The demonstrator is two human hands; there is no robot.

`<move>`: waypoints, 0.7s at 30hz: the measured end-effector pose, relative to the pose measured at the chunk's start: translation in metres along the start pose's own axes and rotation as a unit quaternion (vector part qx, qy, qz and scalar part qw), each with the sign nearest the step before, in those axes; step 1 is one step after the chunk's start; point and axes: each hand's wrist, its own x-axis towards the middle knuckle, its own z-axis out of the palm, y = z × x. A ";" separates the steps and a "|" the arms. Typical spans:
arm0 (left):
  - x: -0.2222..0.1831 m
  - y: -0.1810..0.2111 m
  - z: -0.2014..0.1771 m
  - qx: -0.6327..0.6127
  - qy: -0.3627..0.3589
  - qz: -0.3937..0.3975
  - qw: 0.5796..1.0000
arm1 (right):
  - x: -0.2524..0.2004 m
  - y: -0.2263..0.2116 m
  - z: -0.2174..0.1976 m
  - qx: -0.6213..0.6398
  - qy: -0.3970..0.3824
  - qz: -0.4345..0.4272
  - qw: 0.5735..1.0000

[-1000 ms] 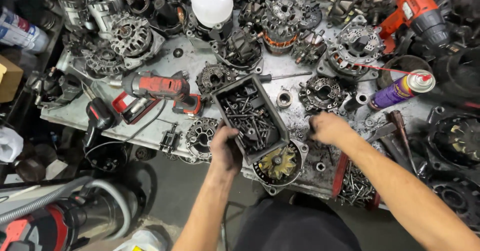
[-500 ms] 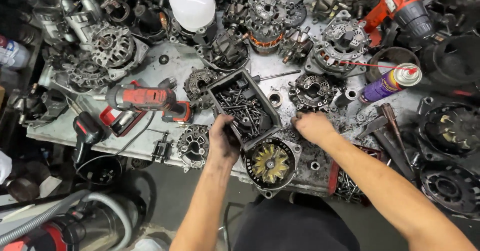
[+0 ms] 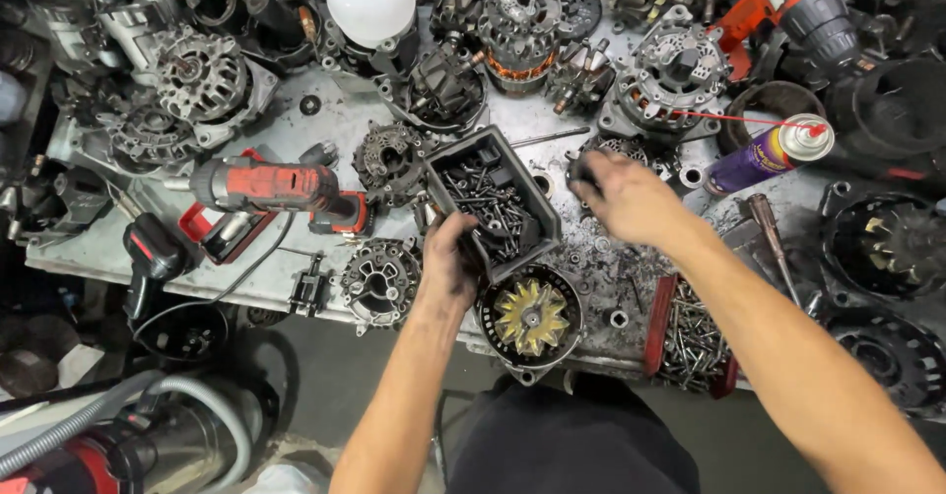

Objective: Disassembling and sorting parts of various vehicle alternators on a workbench.

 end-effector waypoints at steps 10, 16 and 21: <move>-0.002 0.012 -0.021 -0.039 0.006 0.027 0.999 | 0.040 -0.020 0.048 -0.141 -0.169 0.069 0.973; -0.005 0.031 -0.020 -0.019 0.013 0.051 0.998 | 0.083 0.026 0.134 -0.279 0.068 -0.071 0.955; -0.016 0.052 0.015 0.095 0.016 0.042 0.994 | 0.070 0.025 0.108 -0.208 0.013 0.050 0.977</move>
